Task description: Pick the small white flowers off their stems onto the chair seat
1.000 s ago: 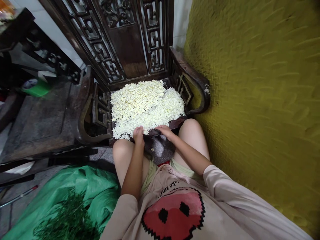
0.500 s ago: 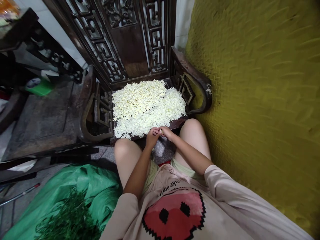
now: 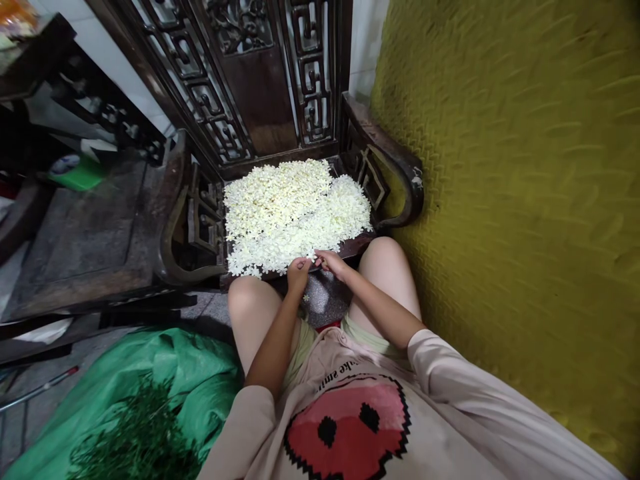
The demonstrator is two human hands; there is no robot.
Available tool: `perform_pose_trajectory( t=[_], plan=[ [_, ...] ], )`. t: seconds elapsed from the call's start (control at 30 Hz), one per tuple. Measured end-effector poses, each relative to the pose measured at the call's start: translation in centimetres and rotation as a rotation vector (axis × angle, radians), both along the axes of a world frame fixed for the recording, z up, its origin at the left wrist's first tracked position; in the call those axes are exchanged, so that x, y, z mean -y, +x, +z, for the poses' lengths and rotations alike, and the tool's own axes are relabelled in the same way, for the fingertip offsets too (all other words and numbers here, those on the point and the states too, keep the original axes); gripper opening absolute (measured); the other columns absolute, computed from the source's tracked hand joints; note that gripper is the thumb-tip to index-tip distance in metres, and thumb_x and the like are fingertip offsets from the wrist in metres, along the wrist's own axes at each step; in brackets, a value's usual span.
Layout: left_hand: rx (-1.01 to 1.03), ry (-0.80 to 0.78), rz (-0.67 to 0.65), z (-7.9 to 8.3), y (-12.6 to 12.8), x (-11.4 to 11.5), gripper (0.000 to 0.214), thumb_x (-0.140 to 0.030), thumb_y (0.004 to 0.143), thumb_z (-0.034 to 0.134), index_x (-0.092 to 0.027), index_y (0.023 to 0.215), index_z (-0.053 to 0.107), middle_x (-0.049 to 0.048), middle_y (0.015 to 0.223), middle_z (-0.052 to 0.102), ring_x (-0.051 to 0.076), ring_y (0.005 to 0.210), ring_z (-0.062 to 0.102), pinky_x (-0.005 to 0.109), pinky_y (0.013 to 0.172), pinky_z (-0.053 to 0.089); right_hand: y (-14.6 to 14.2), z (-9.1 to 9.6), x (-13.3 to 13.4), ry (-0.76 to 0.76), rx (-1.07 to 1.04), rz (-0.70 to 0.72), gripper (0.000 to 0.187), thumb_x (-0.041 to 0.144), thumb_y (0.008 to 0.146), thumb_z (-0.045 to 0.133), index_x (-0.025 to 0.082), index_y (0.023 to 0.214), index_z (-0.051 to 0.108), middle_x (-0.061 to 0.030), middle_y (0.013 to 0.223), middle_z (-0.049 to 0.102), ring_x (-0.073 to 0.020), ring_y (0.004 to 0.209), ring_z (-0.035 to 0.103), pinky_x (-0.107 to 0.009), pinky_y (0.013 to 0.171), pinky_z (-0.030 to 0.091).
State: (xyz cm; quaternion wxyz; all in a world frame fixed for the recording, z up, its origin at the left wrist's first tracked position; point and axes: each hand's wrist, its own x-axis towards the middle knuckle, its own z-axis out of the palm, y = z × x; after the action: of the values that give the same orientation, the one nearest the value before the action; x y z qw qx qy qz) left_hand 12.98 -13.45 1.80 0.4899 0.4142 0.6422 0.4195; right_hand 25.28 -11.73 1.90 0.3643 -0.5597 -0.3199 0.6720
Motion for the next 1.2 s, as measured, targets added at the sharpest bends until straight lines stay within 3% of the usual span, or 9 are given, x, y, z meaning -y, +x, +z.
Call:
perform_pose_trajectory(
  t=[0.13, 0.27, 0.6, 0.83, 1.03, 1.2],
  plan=[
    [0.029, -0.006, 0.019, 0.1, -0.33, -0.21, 0.011, -0.028, 0.063, 0.062, -0.017, 0.063, 0.061, -0.0003, 0.06, 0.058, 0.014, 0.062, 0.052, 0.026, 0.065, 0.04, 0.05, 0.12, -0.03, 0.036, 0.07, -0.004, 0.012, 0.027, 0.063, 0.059, 0.015, 0.064, 0.057, 0.0044, 0.052, 0.052, -0.0048, 0.04, 0.032, -0.021, 0.042, 0.023],
    [0.084, -0.021, 0.016, -0.02, -0.43, -0.31, 0.011, -0.029, 0.065, 0.061, -0.017, 0.064, 0.062, -0.0004, 0.06, 0.057, 0.014, 0.063, 0.052, 0.026, 0.066, 0.041, 0.1, -0.08, 0.06, 0.09, 0.089, 0.012, 0.016, 0.03, 0.059, 0.061, 0.015, 0.065, 0.06, 0.0038, 0.055, 0.053, -0.007, 0.049, 0.041, -0.021, 0.049, 0.028],
    [0.175, -0.137, 0.023, -0.27, -0.71, -0.61, 0.017, -0.029, 0.063, 0.064, -0.016, 0.074, 0.061, -0.0011, 0.064, 0.059, 0.011, 0.059, 0.052, 0.026, 0.064, 0.04, 0.09, 0.57, 0.27, 0.109, 0.129, 0.047, 0.02, 0.033, 0.059, 0.061, 0.015, 0.068, 0.061, 0.0029, 0.057, 0.054, -0.0091, 0.056, 0.045, -0.021, 0.056, 0.032],
    [0.045, -0.058, -0.036, -0.58, -0.85, -0.56, 0.019, -0.032, 0.066, 0.06, -0.014, 0.073, 0.06, -0.0001, 0.064, 0.059, 0.012, 0.06, 0.052, 0.026, 0.066, 0.04, -0.06, -0.17, 0.08, 0.166, 0.115, -0.133, 0.026, 0.034, 0.053, 0.068, 0.015, 0.069, 0.061, 0.0012, 0.061, 0.058, -0.0108, 0.061, 0.05, -0.024, 0.063, 0.037],
    [0.015, 0.007, -0.044, -0.54, -0.55, -0.41, 0.021, -0.035, 0.067, 0.06, -0.015, 0.073, 0.06, 0.0016, 0.068, 0.061, 0.014, 0.066, 0.054, 0.026, 0.067, 0.04, 0.06, -0.06, 0.06, 0.289, 0.157, -0.024, 0.029, 0.037, 0.053, 0.07, 0.015, 0.07, 0.065, 0.0033, 0.053, 0.053, -0.0104, 0.055, 0.046, -0.023, 0.057, 0.035],
    [0.142, -0.051, -0.048, -0.43, -0.71, -0.58, 0.029, -0.039, 0.063, 0.063, -0.014, 0.077, 0.064, 0.0014, 0.069, 0.062, 0.012, 0.064, 0.052, 0.026, 0.067, 0.04, 0.06, 0.0, -0.04, 0.317, 0.175, -0.049, 0.024, 0.035, 0.056, 0.068, 0.015, 0.068, 0.066, -0.002, 0.066, 0.064, -0.0139, 0.066, 0.055, -0.026, 0.067, 0.04]
  ],
)
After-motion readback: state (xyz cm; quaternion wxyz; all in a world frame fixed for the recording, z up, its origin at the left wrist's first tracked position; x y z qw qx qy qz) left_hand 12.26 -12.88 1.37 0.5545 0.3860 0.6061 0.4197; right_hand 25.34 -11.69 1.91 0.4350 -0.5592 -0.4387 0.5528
